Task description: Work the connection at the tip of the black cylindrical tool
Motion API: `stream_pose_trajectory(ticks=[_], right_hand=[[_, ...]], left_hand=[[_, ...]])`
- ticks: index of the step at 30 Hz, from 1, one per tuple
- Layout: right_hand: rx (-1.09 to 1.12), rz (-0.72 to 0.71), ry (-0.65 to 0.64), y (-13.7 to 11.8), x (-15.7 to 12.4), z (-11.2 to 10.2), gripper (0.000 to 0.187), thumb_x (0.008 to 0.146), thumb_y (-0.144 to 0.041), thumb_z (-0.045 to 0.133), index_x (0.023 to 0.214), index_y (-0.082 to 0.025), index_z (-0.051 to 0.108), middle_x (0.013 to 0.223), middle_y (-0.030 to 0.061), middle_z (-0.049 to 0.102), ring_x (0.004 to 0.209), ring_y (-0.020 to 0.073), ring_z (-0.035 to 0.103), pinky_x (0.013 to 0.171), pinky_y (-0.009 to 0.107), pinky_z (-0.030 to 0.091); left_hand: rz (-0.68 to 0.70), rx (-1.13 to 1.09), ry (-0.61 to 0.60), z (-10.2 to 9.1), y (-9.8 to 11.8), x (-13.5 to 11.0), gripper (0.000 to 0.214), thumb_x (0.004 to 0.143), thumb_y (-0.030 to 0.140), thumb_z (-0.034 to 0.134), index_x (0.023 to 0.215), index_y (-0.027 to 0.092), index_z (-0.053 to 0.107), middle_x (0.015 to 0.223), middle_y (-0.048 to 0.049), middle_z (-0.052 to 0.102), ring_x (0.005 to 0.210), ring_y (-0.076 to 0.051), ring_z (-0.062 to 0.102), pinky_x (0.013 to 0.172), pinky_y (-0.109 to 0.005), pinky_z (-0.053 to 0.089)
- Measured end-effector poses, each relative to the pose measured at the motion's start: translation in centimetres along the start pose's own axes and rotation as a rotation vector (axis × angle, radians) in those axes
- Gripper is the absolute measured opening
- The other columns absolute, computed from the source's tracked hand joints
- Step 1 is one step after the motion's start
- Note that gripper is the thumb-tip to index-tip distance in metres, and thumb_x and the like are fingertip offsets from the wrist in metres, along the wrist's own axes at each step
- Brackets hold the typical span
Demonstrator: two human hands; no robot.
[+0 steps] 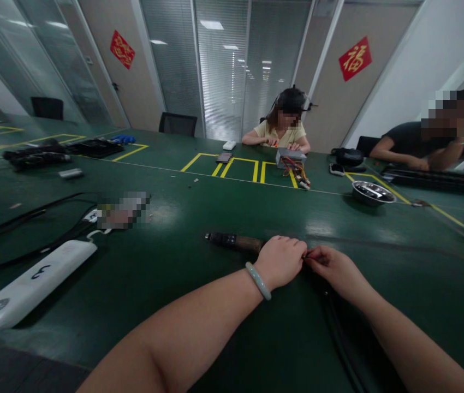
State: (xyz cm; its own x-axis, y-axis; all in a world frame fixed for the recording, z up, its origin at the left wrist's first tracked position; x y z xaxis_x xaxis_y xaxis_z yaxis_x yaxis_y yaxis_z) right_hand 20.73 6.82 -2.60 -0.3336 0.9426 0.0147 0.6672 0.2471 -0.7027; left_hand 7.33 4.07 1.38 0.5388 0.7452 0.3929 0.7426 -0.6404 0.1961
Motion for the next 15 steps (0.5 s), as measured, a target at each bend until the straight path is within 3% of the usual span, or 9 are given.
stream_pose_trajectory(ticks=[5, 10, 12, 15], right_hand=[[-0.047, 0.0, 0.001, -0.2, 0.0, 0.1, 0.017, 0.08, -0.033, 0.055, 0.088, -0.02, 0.062, 0.087, 0.004, 0.069, 0.078, 0.0188, 0.064, 0.072, 0.03, 0.048], [-0.145, -0.004, 0.031, -0.8, 0.1, -0.6, 0.019, 0.078, -0.035, 0.057, 0.087, -0.019, 0.062, 0.089, 0.0067, 0.069, 0.079, 0.0215, 0.064, 0.072, 0.031, 0.047], [-0.16, 0.04, 0.074, 0.4, 0.0, -2.2, 0.021, 0.078, -0.037, 0.056, 0.087, -0.02, 0.063, 0.088, 0.0075, 0.069, 0.078, 0.0218, 0.065, 0.07, 0.032, 0.047], [-0.198, 0.212, 0.148, 4.6, -1.8, -6.7, 0.021, 0.08, -0.04, 0.056, 0.086, -0.022, 0.066, 0.085, 0.0098, 0.07, 0.072, 0.0217, 0.065, 0.066, 0.033, 0.046]], left_hand=[[0.053, 0.04, 0.023, -1.3, 0.9, -0.1, 0.02, 0.084, 0.026, 0.054, 0.103, 0.018, 0.057, 0.101, -0.0038, 0.063, 0.101, -0.019, 0.056, 0.108, -0.042, 0.026], [0.119, -0.011, 0.093, -2.7, 1.8, -0.4, 0.032, 0.085, 0.025, 0.052, 0.116, 0.019, 0.053, 0.105, -0.0037, 0.063, 0.107, -0.018, 0.054, 0.112, -0.042, 0.018], [0.135, -0.011, 0.098, -3.0, 2.0, -0.5, 0.036, 0.086, 0.024, 0.05, 0.122, 0.019, 0.051, 0.11, -0.0042, 0.062, 0.109, -0.018, 0.053, 0.113, -0.041, 0.017], [0.153, -0.003, 0.088, -3.1, 2.0, -0.7, 0.039, 0.088, 0.023, 0.048, 0.126, 0.02, 0.048, 0.115, -0.0034, 0.061, 0.112, -0.016, 0.052, 0.114, -0.038, 0.016]])
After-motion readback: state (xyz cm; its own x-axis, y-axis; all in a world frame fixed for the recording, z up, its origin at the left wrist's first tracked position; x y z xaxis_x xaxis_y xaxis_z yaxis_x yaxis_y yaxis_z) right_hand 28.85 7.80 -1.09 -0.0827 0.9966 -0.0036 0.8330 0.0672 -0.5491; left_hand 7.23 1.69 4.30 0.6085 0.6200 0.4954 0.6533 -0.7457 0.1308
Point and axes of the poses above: each hand's wrist, its own x-axis towards the middle knuckle, its own z-axis out of the palm, y = z × x, the point moved 7 cm from there along x, towards the middle knuckle
